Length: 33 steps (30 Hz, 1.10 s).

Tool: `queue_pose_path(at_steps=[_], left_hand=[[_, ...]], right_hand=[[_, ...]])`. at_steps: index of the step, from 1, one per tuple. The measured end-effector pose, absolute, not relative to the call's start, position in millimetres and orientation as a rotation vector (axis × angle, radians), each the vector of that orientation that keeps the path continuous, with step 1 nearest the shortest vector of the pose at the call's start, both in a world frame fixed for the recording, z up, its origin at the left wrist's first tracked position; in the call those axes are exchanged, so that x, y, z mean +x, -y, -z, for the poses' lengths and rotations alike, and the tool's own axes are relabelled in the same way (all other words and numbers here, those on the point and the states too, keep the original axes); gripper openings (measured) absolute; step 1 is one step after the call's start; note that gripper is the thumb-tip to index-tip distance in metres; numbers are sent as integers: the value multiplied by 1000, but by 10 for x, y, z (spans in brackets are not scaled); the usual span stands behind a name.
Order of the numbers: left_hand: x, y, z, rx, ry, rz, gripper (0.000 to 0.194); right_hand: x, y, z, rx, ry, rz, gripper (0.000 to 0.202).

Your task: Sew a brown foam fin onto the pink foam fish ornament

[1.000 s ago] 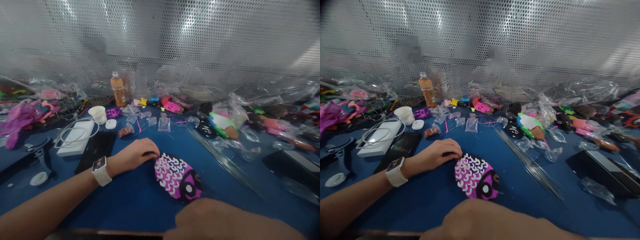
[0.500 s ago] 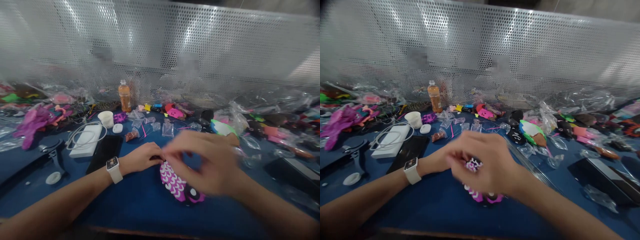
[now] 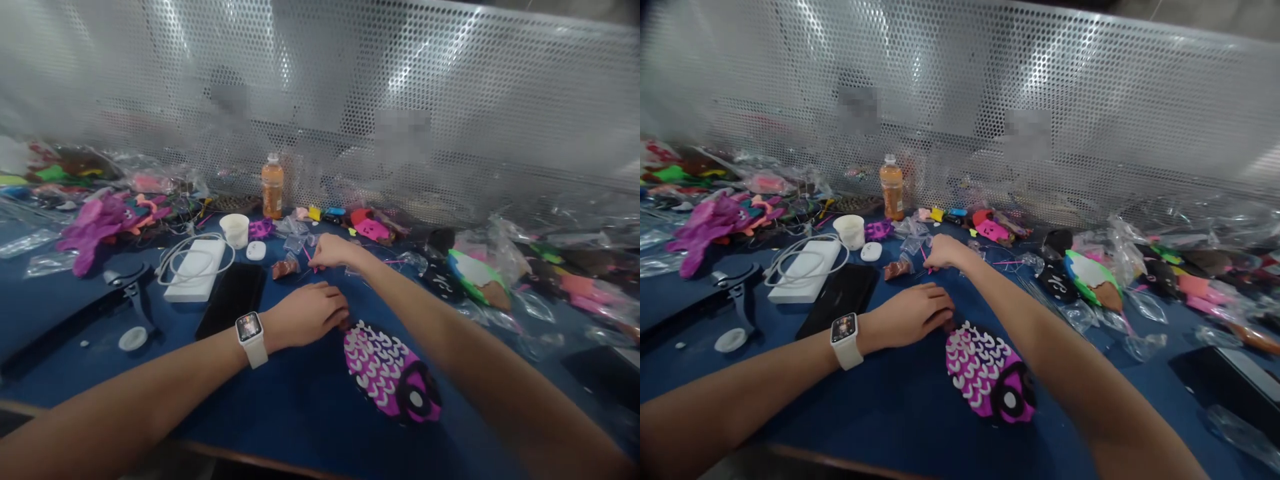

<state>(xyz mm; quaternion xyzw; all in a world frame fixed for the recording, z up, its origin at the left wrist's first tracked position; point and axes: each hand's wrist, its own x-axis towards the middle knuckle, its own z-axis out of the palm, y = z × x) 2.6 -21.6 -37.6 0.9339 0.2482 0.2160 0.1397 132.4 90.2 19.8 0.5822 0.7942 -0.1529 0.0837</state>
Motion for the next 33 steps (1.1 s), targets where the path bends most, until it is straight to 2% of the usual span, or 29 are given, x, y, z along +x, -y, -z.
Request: queue_pose_path(at_steps=[4, 9, 13, 16, 18, 20, 23, 28, 33], left_hand=[[10, 170, 422, 2704, -900, -688, 33], [-42, 107, 459, 2688, -903, -745, 32], [-78, 86, 443, 2655, -843, -723, 28], [-104, 59, 420, 2591, -752, -717, 21], [-132, 28, 402, 2518, -668, -701, 20], [-171, -5, 382, 2437, -589, -651, 29], [-228, -39, 363, 2395, -524, -563, 43], [-247, -20, 347, 2564, -542, -521, 37], [-212, 15, 306, 2601, -578, -437, 32]], right_hand=[[1239, -990, -208, 1688, -2278, 480, 28], [1082, -964, -208, 1723, -2294, 239, 20], [1227, -740, -324, 1737, -2380, 156, 22], [1544, -481, -406, 1676, -2787, 268, 27], [1791, -292, -413, 1618, -3031, 560, 22], [2010, -106, -374, 1721, -3085, 942, 15], [2221, 138, -252, 1879, -2991, 1246, 14], [2317, 347, -49, 1990, -3043, 989, 26], [2374, 379, -3, 2042, -3144, 940, 23]])
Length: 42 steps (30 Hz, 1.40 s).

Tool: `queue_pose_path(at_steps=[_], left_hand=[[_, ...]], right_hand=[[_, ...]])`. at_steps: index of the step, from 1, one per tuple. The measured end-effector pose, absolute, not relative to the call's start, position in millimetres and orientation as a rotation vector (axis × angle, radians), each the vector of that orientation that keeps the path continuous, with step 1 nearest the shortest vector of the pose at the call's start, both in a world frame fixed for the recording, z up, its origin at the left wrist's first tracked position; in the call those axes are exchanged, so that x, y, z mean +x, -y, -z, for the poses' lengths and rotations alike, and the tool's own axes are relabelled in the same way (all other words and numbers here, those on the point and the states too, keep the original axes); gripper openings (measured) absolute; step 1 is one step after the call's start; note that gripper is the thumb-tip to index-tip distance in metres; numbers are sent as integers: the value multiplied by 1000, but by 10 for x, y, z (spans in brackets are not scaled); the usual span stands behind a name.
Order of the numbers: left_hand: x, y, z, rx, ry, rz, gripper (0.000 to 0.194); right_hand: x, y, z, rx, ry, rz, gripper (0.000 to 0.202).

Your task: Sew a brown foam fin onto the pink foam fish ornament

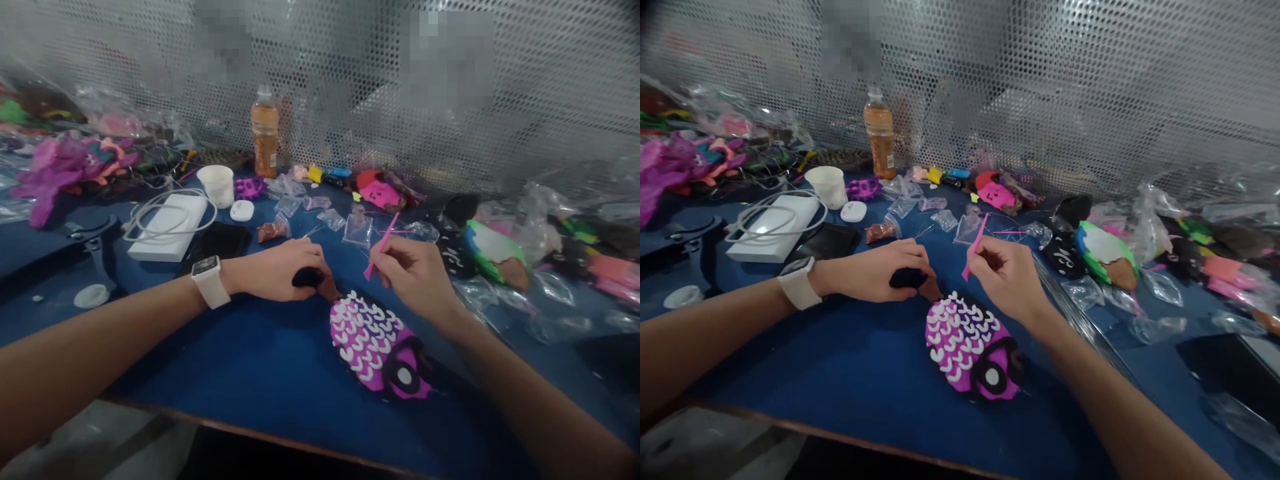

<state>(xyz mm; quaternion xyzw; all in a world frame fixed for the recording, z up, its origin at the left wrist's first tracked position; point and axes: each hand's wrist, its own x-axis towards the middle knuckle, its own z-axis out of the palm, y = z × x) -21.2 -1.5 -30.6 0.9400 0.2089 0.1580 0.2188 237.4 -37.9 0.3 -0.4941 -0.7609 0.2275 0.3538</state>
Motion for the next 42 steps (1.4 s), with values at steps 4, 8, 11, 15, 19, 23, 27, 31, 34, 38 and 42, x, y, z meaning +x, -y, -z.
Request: queue_pose_path(at_steps=[4, 8, 11, 15, 19, 23, 27, 31, 34, 38, 42], left_hand=[[-194, 28, 294, 2603, -607, -394, 31], [-182, 48, 300, 2609, -589, -399, 27], [-179, 57, 305, 2619, -600, -389, 29], [-189, 45, 309, 2580, -620, -469, 38], [-210, 37, 304, 2625, -518, -566, 19], [-220, 52, 310, 2793, -432, -525, 20], [-206, 68, 312, 2834, -401, -483, 24], [-189, 79, 304, 2832, -407, -460, 25], [-178, 90, 304, 2826, -406, -481, 27], [-165, 98, 320, 2818, -408, -519, 26], [-159, 80, 352, 2830, -504, -477, 32]], right_hand=[[2402, 400, 6, -1216, 1862, -602, 20], [2371, 413, 20, -1158, 1831, -802, 20], [2339, 416, 24, -1111, 1812, -969, 20], [2326, 434, 26, -1100, 1856, -1043, 29], [2341, 438, 46, -1129, 1918, -1008, 27], [2357, 418, 74, -1145, 1944, -976, 25], [2360, 415, 83, -1130, 1959, -941, 25], [2355, 427, 98, -1142, 1990, -883, 26], [2351, 431, 115, -1186, 2029, -780, 29], [2347, 418, 141, -1179, 2008, -720, 30], [2330, 392, 183, -1172, 1961, -707, 23]])
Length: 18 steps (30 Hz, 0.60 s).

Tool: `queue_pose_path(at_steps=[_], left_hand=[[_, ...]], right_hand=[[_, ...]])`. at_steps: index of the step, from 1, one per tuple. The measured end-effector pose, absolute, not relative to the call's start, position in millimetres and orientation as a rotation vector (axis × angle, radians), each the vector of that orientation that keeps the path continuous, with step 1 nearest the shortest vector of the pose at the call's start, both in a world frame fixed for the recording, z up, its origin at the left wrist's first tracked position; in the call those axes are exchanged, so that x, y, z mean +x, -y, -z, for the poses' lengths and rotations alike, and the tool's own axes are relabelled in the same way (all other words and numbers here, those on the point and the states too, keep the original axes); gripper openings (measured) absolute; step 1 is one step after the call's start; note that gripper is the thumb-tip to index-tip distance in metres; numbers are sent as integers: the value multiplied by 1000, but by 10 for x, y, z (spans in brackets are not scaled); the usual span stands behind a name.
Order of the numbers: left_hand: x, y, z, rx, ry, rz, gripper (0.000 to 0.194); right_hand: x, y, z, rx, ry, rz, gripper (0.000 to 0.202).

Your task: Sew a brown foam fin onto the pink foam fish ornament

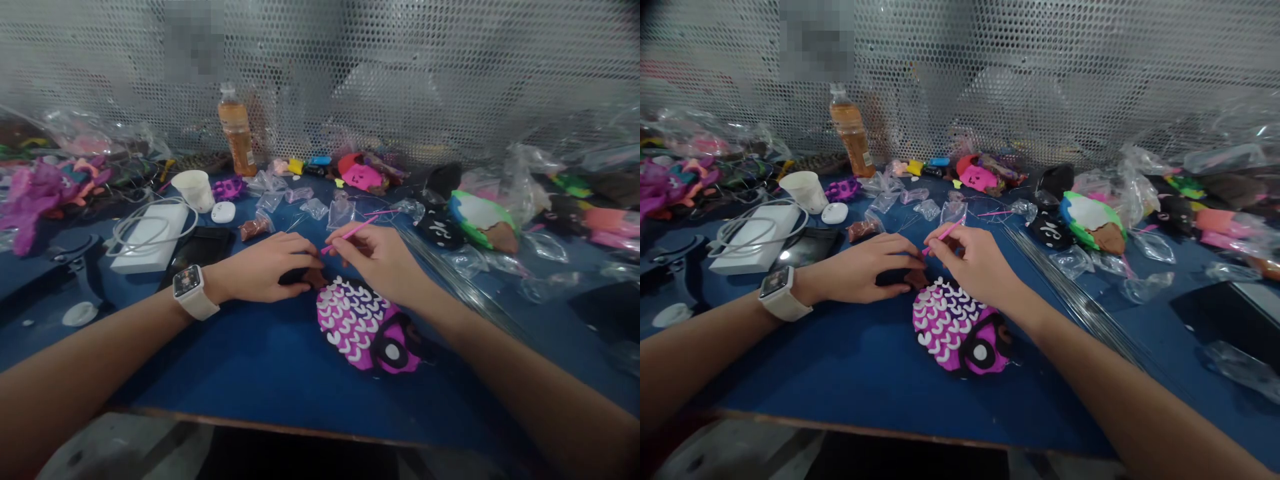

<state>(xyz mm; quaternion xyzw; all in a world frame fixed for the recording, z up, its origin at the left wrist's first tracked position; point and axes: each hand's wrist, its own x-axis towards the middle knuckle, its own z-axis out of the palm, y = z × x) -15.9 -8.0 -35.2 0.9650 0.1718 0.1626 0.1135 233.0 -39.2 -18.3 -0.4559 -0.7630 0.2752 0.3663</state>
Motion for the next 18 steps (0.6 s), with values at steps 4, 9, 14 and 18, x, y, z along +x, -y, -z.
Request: queue_pose_path(at_steps=[4, 9, 14, 18], left_hand=[[-161, 54, 362, 2763, -623, -433, 47], [-218, -7, 348, 2609, -625, -471, 44], [-266, -60, 338, 2510, -550, -502, 42], [-241, -69, 330, 2487, -554, -472, 29]], right_hand=[[2302, 407, 187, -1156, 2028, -633, 16], [2290, 488, 62, -1120, 2165, -465, 18], [2293, 514, -10, -1205, 2108, -503, 16], [2266, 523, 38, -1231, 2146, -672, 20]])
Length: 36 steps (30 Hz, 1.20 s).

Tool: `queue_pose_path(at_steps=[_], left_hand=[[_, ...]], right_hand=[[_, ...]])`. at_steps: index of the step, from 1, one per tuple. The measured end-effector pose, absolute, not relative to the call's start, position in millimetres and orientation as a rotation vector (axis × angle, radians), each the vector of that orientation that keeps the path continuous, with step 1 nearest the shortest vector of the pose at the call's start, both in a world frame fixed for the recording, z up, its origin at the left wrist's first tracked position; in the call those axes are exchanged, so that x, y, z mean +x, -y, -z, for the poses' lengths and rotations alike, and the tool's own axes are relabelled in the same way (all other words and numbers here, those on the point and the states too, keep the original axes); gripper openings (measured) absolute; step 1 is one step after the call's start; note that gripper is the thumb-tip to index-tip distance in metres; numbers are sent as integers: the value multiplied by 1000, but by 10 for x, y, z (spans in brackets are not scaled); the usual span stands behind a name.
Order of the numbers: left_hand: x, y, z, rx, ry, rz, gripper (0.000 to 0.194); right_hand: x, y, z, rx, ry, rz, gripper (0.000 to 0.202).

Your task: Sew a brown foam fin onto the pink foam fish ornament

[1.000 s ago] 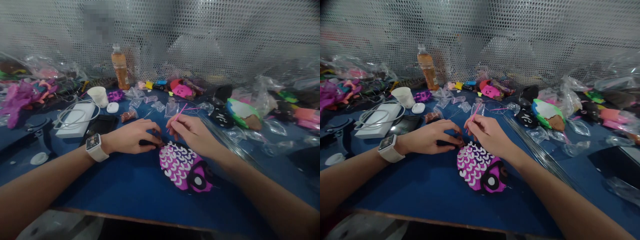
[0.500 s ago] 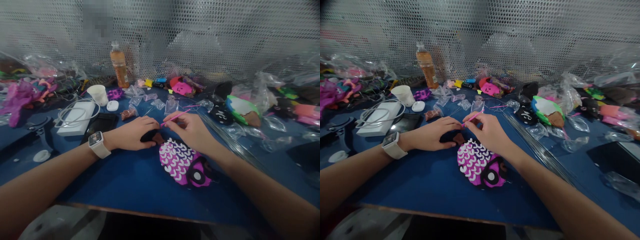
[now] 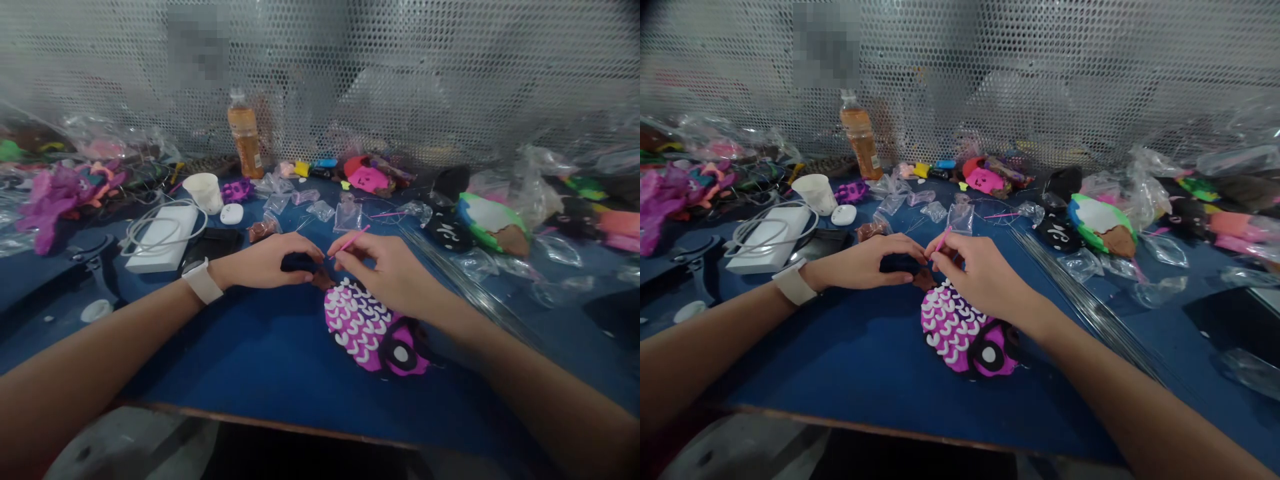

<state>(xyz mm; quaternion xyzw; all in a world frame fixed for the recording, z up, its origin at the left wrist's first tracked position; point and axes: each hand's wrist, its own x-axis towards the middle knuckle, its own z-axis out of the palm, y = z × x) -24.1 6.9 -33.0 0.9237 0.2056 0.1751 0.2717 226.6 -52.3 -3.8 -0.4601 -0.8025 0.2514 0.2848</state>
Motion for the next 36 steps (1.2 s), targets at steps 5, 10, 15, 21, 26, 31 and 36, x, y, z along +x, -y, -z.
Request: queue_pose_path(at_steps=[5, 10, 15, 21, 26, 31, 36], left_hand=[[-210, -85, 369, 2492, -535, -508, 23], [-215, -80, 360, 2497, -546, -486, 25], [-220, -61, 310, 2480, -530, -459, 29], [-199, -59, 318, 2443, -508, -501, 27], [-189, -45, 333, 2449, -539, -485, 26], [-190, -35, 333, 2425, -578, -472, 23], [-191, -46, 353, 2433, -570, -481, 20]], right_hand=[[2274, 546, 7, -1146, 2190, -833, 31], [2389, 451, 3, -1111, 2255, -963, 23], [2468, 345, 25, -1085, 2236, -978, 17], [2450, 344, 16, -1042, 2283, -1017, 18], [2415, 347, 42, -1097, 2285, -994, 20], [2404, 349, 64, -1135, 2301, -937, 20], [2415, 347, 73, -1042, 2376, -819, 19]])
